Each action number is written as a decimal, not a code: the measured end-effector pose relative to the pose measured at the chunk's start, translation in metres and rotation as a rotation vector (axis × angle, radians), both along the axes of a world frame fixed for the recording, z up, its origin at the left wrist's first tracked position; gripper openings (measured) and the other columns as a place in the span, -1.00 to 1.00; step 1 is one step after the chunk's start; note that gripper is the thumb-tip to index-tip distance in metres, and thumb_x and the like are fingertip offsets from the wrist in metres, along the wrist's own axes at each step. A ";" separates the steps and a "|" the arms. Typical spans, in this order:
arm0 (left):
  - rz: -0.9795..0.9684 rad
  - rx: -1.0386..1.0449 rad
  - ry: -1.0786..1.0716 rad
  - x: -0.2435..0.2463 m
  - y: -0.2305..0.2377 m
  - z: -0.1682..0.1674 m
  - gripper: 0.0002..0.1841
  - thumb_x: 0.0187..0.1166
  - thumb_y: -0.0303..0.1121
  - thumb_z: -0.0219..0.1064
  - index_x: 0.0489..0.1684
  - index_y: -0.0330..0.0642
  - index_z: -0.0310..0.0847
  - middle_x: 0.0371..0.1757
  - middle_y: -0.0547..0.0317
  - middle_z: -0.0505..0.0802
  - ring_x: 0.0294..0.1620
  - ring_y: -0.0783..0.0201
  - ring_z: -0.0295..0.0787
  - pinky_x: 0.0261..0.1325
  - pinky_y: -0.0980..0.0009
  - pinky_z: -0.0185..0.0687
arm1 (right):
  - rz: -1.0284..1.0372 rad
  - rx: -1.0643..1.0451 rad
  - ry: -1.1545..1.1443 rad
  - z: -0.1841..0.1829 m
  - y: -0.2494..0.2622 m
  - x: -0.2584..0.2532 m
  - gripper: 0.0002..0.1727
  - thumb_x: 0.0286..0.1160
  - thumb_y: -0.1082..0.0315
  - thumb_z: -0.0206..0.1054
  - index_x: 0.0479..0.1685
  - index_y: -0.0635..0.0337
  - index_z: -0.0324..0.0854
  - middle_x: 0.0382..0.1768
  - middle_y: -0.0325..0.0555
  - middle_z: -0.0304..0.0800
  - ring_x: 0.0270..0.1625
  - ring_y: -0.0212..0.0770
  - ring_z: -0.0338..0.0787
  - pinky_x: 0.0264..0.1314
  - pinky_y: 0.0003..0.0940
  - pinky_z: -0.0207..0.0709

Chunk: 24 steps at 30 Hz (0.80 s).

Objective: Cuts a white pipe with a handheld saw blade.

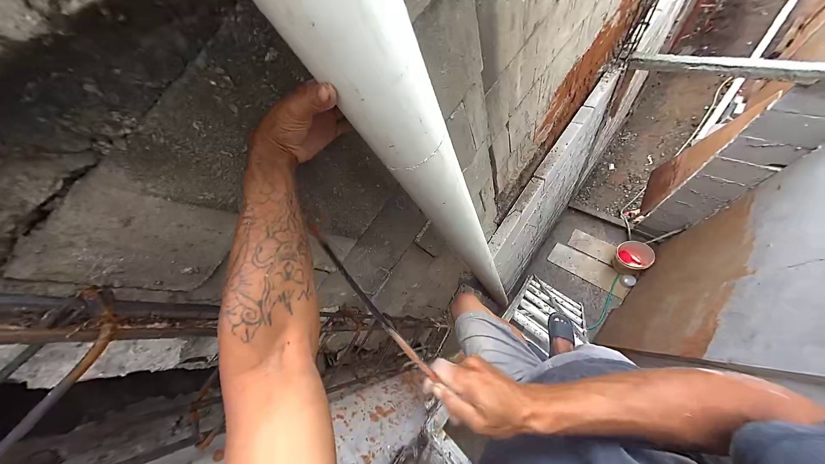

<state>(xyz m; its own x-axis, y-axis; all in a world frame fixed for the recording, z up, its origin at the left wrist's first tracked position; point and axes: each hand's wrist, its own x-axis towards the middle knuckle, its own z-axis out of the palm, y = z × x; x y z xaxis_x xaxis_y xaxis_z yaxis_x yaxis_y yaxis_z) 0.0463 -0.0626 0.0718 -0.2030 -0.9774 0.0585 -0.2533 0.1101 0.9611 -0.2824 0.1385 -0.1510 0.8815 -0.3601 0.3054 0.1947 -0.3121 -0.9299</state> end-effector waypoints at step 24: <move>0.502 -0.166 0.064 -0.064 0.069 -0.118 -0.14 0.41 0.47 0.23 0.64 0.14 0.29 0.45 0.32 0.69 0.48 0.24 0.61 0.57 0.08 0.48 | -0.795 0.064 -0.113 -0.093 -0.119 -0.139 -0.45 0.82 0.19 -0.08 0.51 0.45 0.48 -0.53 -0.21 0.77 -0.60 -0.47 0.65 -0.50 -0.49 0.62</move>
<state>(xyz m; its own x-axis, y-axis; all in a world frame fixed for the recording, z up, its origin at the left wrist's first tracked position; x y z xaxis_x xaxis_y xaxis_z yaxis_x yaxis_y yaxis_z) -0.0181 0.0062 -0.0458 0.2967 -0.9299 0.2175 -0.2555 0.1422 0.9563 -0.4218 0.0199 -0.2443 0.3188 -0.8868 0.3346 0.0301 -0.3434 -0.9387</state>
